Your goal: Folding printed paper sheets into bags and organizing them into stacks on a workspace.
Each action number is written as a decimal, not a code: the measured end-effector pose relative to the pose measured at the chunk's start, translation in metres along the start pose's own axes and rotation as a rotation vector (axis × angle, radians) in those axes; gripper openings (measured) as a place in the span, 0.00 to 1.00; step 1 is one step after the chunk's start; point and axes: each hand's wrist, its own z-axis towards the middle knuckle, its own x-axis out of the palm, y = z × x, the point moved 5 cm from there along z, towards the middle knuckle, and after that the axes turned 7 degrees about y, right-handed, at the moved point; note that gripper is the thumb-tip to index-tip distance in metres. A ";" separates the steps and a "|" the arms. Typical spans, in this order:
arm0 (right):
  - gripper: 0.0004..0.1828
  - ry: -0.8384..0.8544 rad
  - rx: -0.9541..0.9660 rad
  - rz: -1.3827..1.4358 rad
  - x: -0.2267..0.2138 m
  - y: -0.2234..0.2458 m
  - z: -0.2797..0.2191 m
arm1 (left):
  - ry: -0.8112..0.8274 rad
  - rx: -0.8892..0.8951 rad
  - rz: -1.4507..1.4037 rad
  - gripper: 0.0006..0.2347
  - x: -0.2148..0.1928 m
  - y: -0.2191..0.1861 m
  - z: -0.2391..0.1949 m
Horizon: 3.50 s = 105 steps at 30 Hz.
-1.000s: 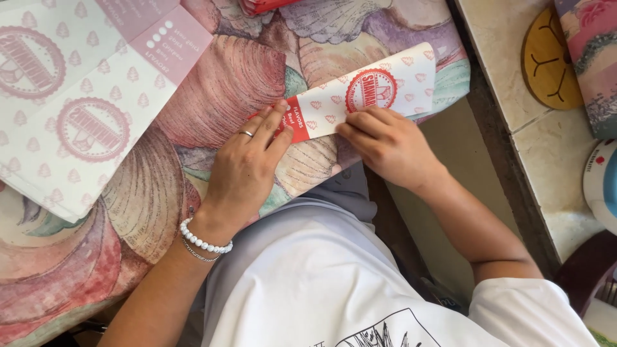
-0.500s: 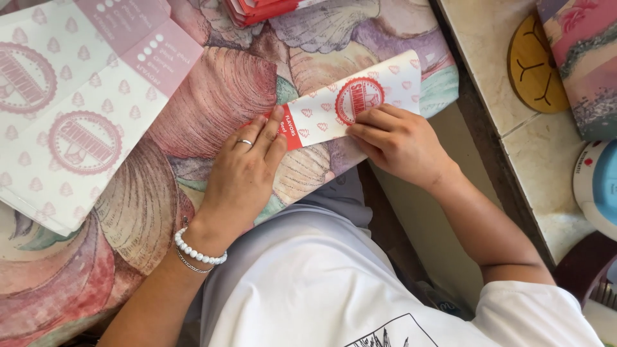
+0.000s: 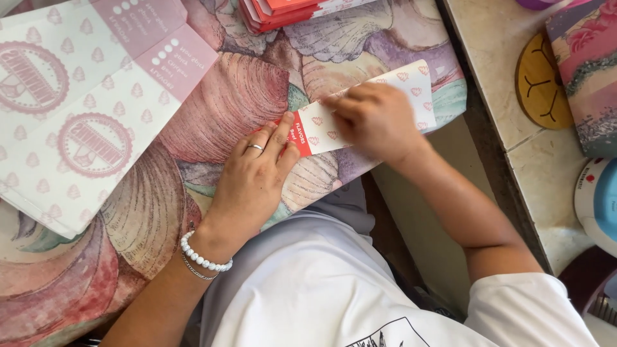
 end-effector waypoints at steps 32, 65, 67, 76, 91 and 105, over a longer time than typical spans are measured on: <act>0.11 0.035 -0.052 0.010 -0.039 -0.014 -0.101 | 0.037 0.043 0.081 0.21 -0.018 -0.010 0.005; 0.21 0.002 0.252 -0.057 -0.032 -0.094 -0.046 | 0.154 -0.026 0.251 0.22 -0.005 -0.017 0.015; 0.22 0.043 0.263 -0.170 -0.041 -0.085 -0.053 | 0.161 -0.018 0.242 0.25 -0.003 -0.021 0.016; 0.08 0.007 -0.088 0.084 -0.029 0.014 -0.079 | 0.180 -0.032 0.276 0.23 -0.008 -0.023 0.013; 0.20 0.080 -0.053 -0.191 -0.036 -0.010 -0.117 | 0.135 0.018 0.243 0.25 -0.010 -0.015 0.009; 0.38 0.277 0.148 -0.225 -0.044 0.011 -0.094 | 0.164 -0.007 0.300 0.24 -0.010 -0.022 0.012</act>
